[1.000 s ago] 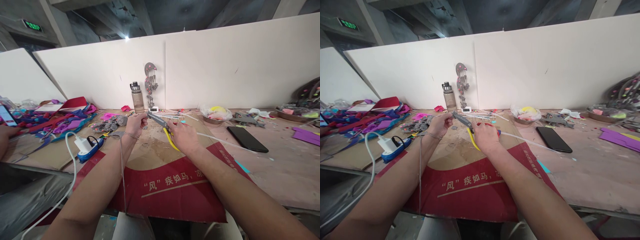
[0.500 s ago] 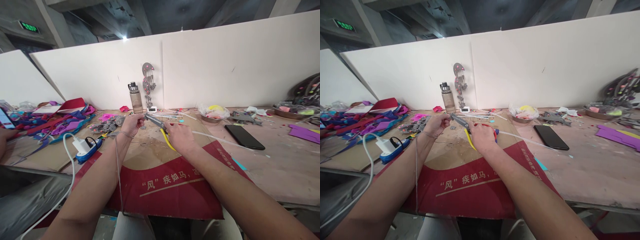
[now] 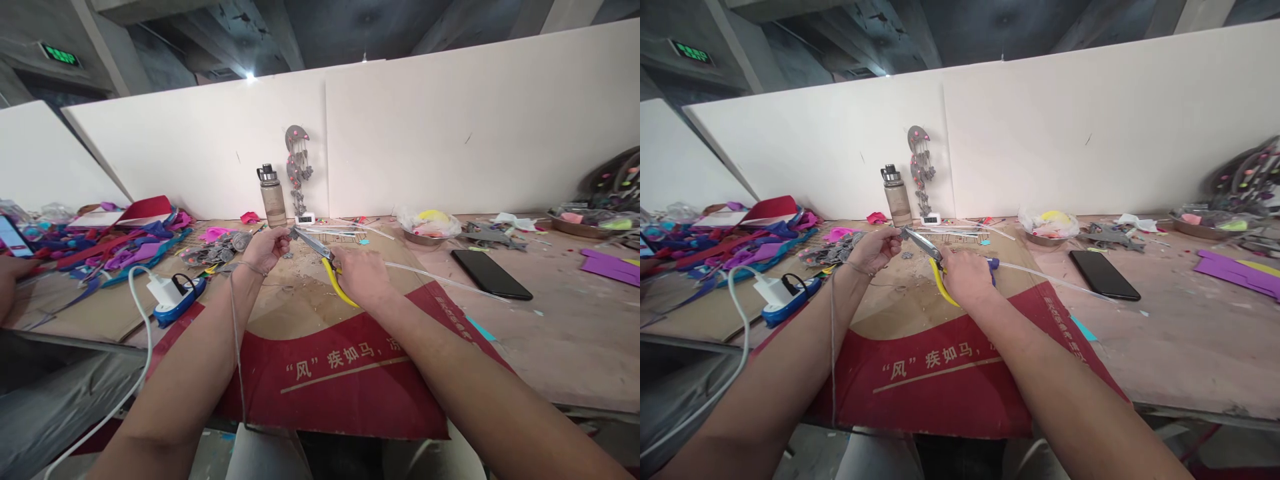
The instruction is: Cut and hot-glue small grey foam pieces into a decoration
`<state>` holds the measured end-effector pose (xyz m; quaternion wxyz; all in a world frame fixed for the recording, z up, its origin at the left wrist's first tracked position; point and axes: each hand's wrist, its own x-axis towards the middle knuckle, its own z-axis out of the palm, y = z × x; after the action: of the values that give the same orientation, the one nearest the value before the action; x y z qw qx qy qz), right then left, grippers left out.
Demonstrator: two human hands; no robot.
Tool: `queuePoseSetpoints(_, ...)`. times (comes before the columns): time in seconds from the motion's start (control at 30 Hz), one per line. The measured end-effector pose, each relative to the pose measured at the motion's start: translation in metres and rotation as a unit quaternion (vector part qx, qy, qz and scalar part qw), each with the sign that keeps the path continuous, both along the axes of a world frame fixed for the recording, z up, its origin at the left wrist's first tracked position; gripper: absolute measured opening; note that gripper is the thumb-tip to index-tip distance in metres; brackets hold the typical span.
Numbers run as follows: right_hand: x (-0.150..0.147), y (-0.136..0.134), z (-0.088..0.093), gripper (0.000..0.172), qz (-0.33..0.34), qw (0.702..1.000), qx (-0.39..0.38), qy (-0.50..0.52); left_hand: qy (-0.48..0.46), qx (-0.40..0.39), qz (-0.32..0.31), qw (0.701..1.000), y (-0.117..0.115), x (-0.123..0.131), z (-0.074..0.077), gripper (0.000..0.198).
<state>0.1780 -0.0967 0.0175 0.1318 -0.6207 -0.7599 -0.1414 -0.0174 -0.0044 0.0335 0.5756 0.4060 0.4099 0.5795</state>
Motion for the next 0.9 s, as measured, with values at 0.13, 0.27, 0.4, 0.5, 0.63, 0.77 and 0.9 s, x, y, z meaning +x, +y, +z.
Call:
queuePoseSetpoints(0.13, 0.0003, 0.0008, -0.0006, 0.027, 0.003, 1.0, 0.004, 0.013, -0.006, 0.015, 0.0, 1.0, -0.0014, 0.0006, 0.0014, 0.011)
queuePoseSetpoints(0.27, -0.0007, 0.0, 0.0011, 0.028, -0.005, 1.0, 0.0, 0.008, -0.001, 0.027, 0.01, 1.0, -0.0039, 0.0022, 0.0024, 0.011)
queuePoseSetpoints(0.4, -0.001, -0.0011, 0.001, 0.032, -0.02, 1.0, -0.004, 0.008, 0.008, 0.025, 0.021, 0.999, -0.0036, 0.0025, 0.002, 0.015)
queuePoseSetpoints(0.5, -0.0009, -0.0021, 0.0005, 0.032, -0.021, 1.0, -0.005, 0.006, 0.013, 0.032, 0.02, 0.999, -0.0028, 0.0018, 0.0011, 0.015)
queuePoseSetpoints(0.63, -0.001, -0.0034, 0.0017, 0.032, -0.024, 1.0, -0.008, 0.0, 0.028, 0.034, 0.02, 0.999, -0.0028, 0.0012, 0.0004, 0.016)
queuePoseSetpoints(0.77, -0.001, -0.0045, 0.004, 0.029, -0.02, 1.0, -0.009, 0.0, 0.037, 0.033, 0.023, 0.999, -0.0029, 0.0013, 0.0004, 0.016)
queuePoseSetpoints(0.9, -0.0009, -0.0051, 0.0048, 0.027, -0.02, 1.0, -0.014, -0.007, 0.043, 0.028, 0.022, 0.998, -0.0026, 0.001, 0.0011, 0.016)
